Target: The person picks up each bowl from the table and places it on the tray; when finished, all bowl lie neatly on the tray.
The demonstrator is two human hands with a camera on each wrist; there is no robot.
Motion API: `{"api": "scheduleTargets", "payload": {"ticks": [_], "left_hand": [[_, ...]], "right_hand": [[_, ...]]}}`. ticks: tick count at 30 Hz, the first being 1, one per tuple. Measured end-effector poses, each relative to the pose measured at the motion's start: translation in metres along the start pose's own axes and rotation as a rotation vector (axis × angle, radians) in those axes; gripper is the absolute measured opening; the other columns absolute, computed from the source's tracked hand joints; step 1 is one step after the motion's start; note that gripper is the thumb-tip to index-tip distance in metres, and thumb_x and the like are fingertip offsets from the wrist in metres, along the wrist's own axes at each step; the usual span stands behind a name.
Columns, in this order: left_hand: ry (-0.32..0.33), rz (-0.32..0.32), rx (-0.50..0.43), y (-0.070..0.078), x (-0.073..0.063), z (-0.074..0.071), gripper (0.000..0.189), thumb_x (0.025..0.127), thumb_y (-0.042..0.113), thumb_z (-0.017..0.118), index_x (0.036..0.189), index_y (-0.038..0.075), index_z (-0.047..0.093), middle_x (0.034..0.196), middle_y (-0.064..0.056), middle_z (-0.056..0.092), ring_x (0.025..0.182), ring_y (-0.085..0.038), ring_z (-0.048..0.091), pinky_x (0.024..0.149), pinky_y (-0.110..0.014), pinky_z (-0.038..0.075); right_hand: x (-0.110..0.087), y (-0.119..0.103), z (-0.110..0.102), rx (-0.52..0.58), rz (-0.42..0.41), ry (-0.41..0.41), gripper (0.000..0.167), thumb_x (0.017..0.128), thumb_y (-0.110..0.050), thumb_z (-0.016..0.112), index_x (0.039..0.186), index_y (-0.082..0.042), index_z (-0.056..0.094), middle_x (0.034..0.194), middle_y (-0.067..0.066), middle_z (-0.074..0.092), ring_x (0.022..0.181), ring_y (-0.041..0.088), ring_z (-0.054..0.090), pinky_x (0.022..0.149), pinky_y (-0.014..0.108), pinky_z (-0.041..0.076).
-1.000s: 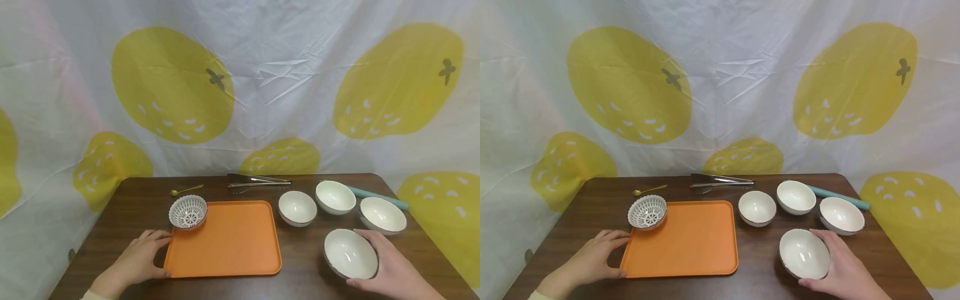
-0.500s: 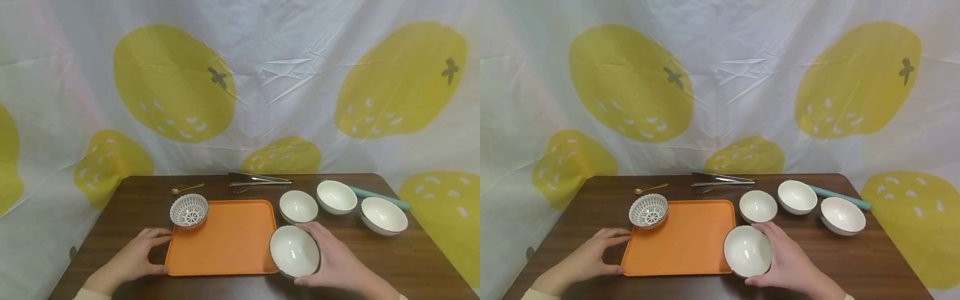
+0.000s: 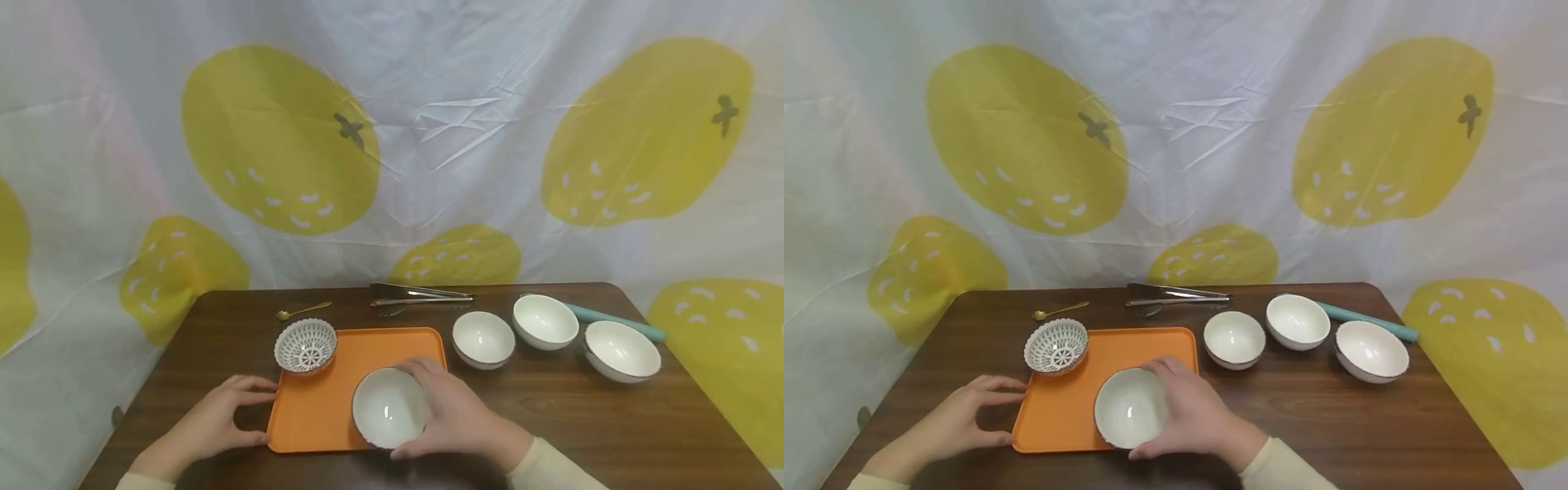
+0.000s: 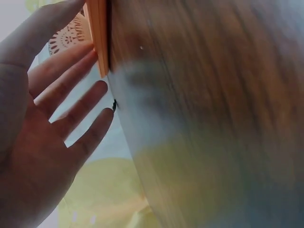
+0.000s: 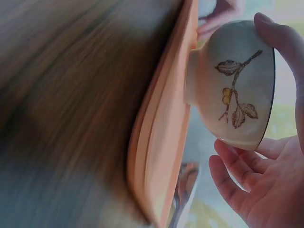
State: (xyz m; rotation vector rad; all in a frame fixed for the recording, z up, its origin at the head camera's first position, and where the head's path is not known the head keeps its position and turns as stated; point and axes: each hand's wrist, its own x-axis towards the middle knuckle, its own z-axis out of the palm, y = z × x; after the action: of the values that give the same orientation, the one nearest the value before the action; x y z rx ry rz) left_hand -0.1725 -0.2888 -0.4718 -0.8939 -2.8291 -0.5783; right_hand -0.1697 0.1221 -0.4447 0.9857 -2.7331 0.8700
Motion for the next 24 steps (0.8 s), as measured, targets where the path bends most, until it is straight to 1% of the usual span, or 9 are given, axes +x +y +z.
{"api": "scheduleTargets", "payload": {"ticks": [6,9,13,19,24], "left_hand": [[0.001,-0.008,0.003,-0.002,-0.001,0.0,0.052,0.072,0.046,0.091,0.115,0.018,0.08,0.126,0.007,0.069,0.116,-0.025,0.061,0.095,-0.053,0.054],[0.02,0.004,0.006,-0.002,-0.001,0.0,0.051,0.072,0.045,0.092,0.114,0.019,0.08,0.125,0.007,0.069,0.116,-0.025,0.061,0.094,-0.053,0.054],[0.053,0.039,0.015,-0.003,-0.002,0.002,0.052,0.07,0.043,0.093,0.114,0.018,0.08,0.125,0.007,0.069,0.115,-0.024,0.062,0.093,-0.051,0.054],[0.052,0.037,0.012,-0.004,-0.002,0.001,0.052,0.07,0.04,0.093,0.115,0.019,0.079,0.126,0.009,0.069,0.116,-0.024,0.061,0.093,-0.053,0.054],[0.075,0.067,0.017,-0.005,-0.002,0.003,0.051,0.068,0.039,0.094,0.114,0.021,0.079,0.125,0.011,0.069,0.115,-0.022,0.062,0.092,-0.05,0.055]], "right_hand": [[0.032,-0.021,0.028,0.005,-0.073,-0.032,0.111,0.052,-0.064,0.095,0.142,-0.013,0.055,0.134,0.0,0.059,0.12,0.015,0.06,0.101,0.034,0.054],[0.046,-0.031,0.038,0.025,-0.08,-0.044,0.108,0.053,-0.064,0.095,0.141,-0.016,0.055,0.132,-0.001,0.059,0.117,0.015,0.06,0.099,0.032,0.054],[0.06,-0.042,0.051,0.026,-0.068,-0.06,0.107,0.054,-0.066,0.094,0.141,-0.018,0.055,0.129,-0.002,0.06,0.115,0.013,0.059,0.098,0.029,0.053],[0.073,-0.055,0.069,-0.034,-0.057,-0.058,0.109,0.055,-0.07,0.091,0.142,-0.017,0.054,0.129,-0.001,0.061,0.112,0.011,0.061,0.094,0.027,0.053],[0.076,-0.061,0.078,-0.048,-0.052,-0.049,0.107,0.054,-0.07,0.092,0.139,-0.016,0.056,0.127,0.0,0.062,0.107,0.011,0.063,0.09,0.025,0.054]]}}
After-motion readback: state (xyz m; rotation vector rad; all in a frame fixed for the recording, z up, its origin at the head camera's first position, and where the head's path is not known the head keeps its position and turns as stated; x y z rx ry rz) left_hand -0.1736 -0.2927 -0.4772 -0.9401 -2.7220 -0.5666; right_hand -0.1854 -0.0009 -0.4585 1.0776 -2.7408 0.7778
